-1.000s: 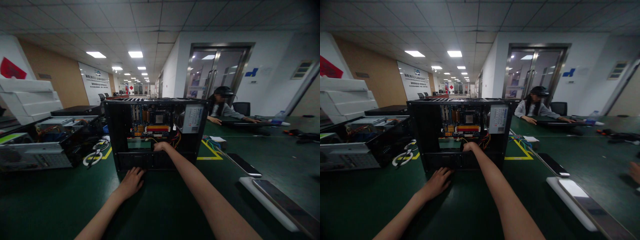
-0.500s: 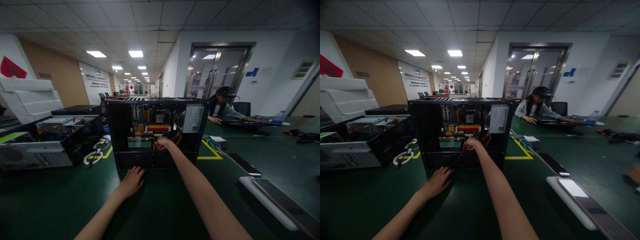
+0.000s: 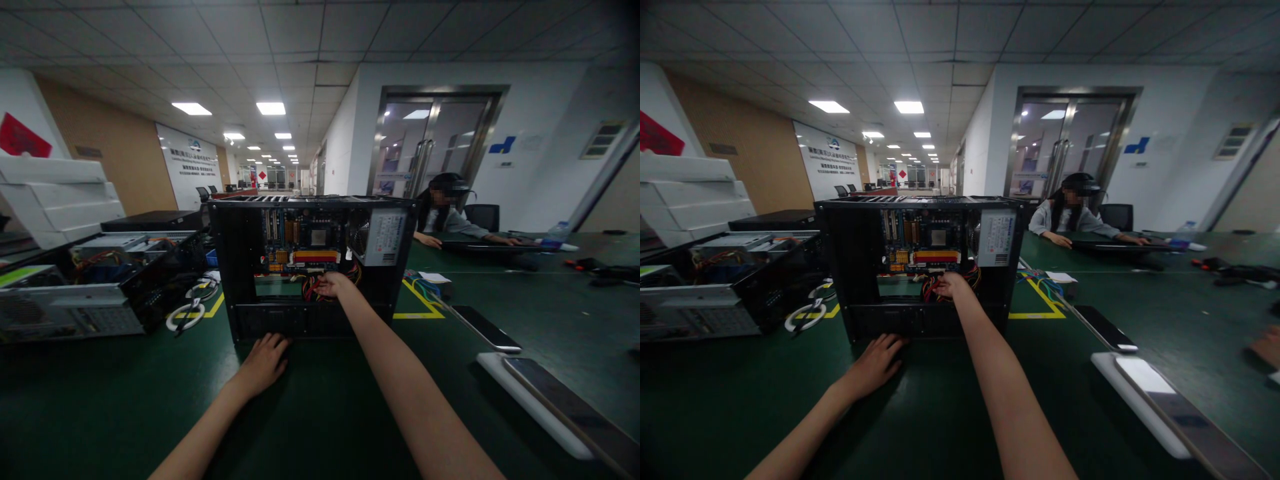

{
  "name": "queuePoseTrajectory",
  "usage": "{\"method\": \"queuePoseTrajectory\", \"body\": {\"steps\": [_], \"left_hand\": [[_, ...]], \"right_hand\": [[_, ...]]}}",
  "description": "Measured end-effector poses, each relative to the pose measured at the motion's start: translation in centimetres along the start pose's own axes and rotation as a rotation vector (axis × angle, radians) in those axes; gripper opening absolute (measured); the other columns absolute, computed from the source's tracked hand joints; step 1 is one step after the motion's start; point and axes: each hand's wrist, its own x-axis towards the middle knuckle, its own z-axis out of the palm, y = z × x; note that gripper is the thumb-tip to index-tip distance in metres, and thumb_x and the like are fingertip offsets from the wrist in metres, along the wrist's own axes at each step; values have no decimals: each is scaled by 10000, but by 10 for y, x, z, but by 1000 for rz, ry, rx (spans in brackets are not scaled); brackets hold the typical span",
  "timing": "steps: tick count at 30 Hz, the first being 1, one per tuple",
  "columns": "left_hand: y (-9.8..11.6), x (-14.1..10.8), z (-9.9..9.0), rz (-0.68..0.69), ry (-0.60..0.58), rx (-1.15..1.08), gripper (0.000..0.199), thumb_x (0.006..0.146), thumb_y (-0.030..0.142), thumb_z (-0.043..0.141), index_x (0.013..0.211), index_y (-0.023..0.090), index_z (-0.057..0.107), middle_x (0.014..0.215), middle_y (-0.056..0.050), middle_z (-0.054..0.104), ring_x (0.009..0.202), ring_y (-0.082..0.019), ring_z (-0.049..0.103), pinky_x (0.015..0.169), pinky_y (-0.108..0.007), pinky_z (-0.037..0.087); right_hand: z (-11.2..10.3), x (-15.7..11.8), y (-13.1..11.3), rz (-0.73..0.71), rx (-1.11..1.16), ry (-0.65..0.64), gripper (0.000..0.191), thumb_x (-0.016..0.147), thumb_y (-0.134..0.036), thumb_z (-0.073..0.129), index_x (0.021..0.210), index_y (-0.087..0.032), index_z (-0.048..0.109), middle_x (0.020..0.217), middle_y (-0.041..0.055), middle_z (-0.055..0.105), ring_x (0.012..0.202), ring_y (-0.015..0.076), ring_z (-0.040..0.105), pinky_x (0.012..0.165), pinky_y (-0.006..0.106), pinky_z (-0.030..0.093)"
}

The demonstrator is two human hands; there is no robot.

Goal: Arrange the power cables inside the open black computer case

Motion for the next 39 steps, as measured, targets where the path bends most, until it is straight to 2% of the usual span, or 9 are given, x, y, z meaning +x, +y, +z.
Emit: {"method": "queuePoseTrajectory", "body": {"steps": [3,6,15,22,39], "left_hand": [[1,0,-1,-12,-9,7,412,764,239,404,1172,258,351,1139,-43,420,1049,-218,369,869,-375,318],[2,0,-3,-25,-25,2,410,769,241,398,1175,266,347,1151,-40,414,1061,-216,363,881,-380,306],[1,0,-2,-16,-24,-4,396,776,254,397,1169,264,351,1146,-44,417,1049,-218,373,863,-380,322],[0,0,0,2,-6,-6,386,777,247,398,1160,258,354,1136,-49,415,1048,-219,373,863,-380,319],[0,0,1,-10,-6,-6,414,768,238,397,1177,270,340,1141,-42,415,1049,-213,371,867,-378,314]], "right_hand": [[-1,-1,0,189,500,53,113,801,-71,337,767,-145,415,678,18,462,588,90,513,545,251,477],[0,-3,-2,261,678,77,120,795,-61,348,740,-141,418,671,20,463,597,95,514,528,238,473],[0,0,-1,233,722,103,114,785,-60,370,774,-143,448,637,9,467,570,94,510,547,259,475],[2,-5,-4,215,716,151,149,791,-41,332,753,-148,429,596,-2,432,518,79,471,484,202,449],[0,-3,-4,268,778,115,174,802,-68,329,667,-146,407,631,15,447,602,96,469,538,212,423]]}}
